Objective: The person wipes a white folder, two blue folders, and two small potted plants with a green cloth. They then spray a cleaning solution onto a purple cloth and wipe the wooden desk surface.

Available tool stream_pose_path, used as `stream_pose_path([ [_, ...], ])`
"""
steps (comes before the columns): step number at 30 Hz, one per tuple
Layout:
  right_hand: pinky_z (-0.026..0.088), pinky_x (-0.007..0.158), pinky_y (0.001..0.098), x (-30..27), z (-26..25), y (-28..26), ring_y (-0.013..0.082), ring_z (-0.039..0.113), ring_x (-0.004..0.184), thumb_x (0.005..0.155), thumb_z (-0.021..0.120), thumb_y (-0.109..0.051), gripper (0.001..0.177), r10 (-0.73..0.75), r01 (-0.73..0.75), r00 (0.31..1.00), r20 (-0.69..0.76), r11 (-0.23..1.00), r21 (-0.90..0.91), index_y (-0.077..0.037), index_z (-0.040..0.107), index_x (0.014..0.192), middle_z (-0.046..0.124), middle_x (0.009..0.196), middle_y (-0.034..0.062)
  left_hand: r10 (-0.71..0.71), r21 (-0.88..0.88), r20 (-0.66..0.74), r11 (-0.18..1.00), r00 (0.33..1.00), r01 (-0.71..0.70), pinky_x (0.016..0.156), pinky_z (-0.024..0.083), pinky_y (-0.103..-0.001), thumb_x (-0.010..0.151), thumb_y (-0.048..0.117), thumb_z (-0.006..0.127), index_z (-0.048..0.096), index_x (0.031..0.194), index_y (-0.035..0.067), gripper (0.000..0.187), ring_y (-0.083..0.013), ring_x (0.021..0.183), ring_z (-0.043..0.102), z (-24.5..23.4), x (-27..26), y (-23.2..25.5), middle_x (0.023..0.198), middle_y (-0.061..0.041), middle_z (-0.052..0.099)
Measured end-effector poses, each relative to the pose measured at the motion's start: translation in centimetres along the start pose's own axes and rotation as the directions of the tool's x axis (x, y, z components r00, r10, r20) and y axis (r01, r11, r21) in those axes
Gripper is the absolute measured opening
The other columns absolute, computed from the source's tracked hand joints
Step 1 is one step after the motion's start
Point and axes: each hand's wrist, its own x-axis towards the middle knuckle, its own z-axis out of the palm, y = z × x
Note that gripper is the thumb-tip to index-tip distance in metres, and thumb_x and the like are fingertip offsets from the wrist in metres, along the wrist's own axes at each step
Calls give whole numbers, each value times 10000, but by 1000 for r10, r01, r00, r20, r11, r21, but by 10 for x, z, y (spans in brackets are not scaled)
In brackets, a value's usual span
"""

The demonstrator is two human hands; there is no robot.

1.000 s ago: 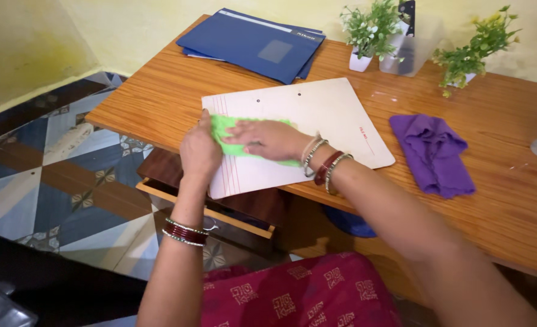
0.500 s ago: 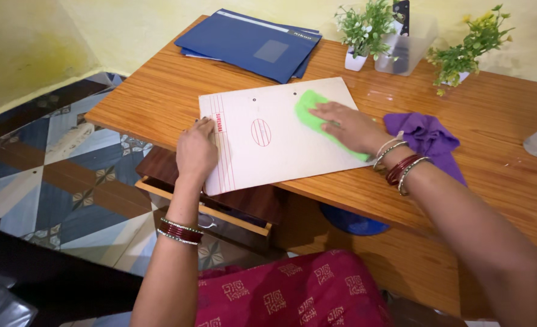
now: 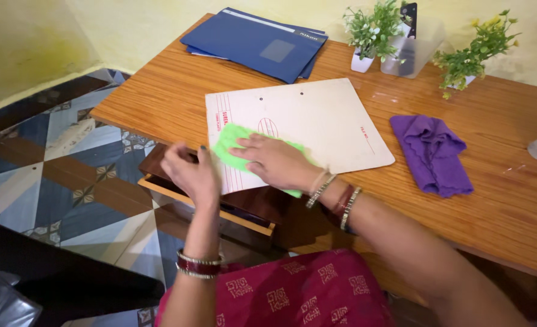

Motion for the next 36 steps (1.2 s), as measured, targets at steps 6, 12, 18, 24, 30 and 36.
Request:
stream_pose_path([
  [6, 327, 1170, 424, 51, 4, 2, 244, 386, 1464, 999, 517, -252, 480, 248, -247, 969, 16, 968, -53, -281, 476, 1476, 401, 1585, 5, -305, 123, 397, 952, 865, 279, 781, 524, -404, 984, 335, 653, 720, 969, -32, 373, -242, 771, 688, -12, -13, 17, 851, -174, 721],
  [12, 335, 1180, 428, 68, -3, 75, 289, 368, 1468, 1015, 450, -183, 484, 364, -390, 919, -149, 895, -218, -242, 485, 1493, 392, 1604, 34, -389, 113, 435, 918, 812, 380, 709, 533, -385, 983, 326, 612, 735, 934, -34, 383, -191, 725, 691, -17, -9, 28, 825, -134, 741],
  [18, 369, 1145, 476, 11, -29, 157, 355, 425, 1402, 1015, 471, -221, 512, 522, -576, 804, -283, 803, -155, -154, 454, 1522, 427, 1573, 136, -389, 31, 407, 910, 827, 413, 646, 515, -370, 989, 301, 635, 716, 923, -63, 379, -149, 669, 609, -12, -13, 23, 789, -137, 722],
  [24, 396, 1149, 476, -37, -51, 165, 348, 448, 1409, 1015, 473, -247, 522, 776, -814, 564, -281, 580, -34, -168, 448, 1531, 473, 1540, 121, -365, -4, 408, 916, 837, 402, 642, 506, -343, 991, 279, 626, 715, 924, -58, 355, -127, 659, 607, -9, -14, 19, 786, -108, 721],
  [30, 378, 1155, 455, 12, -13, 152, 356, 408, 1436, 965, 453, -137, 573, 680, -739, 660, -320, 665, -109, -165, 439, 1537, 395, 1591, 135, -395, -112, 464, 862, 793, 495, 619, 519, -307, 1004, 306, 596, 701, 921, -22, 354, -87, 670, 608, -8, -14, 18, 823, -64, 720],
  [36, 258, 1228, 428, 55, 1, 39, 288, 274, 1514, 1022, 427, -314, 547, 498, -501, 865, -54, 858, -115, -209, 377, 1556, 268, 1658, 66, -395, -141, 478, 847, 785, 512, 550, 475, -284, 1058, 282, 545, 683, 849, -55, 420, -81, 623, 547, -4, -11, 9, 775, -81, 703],
])
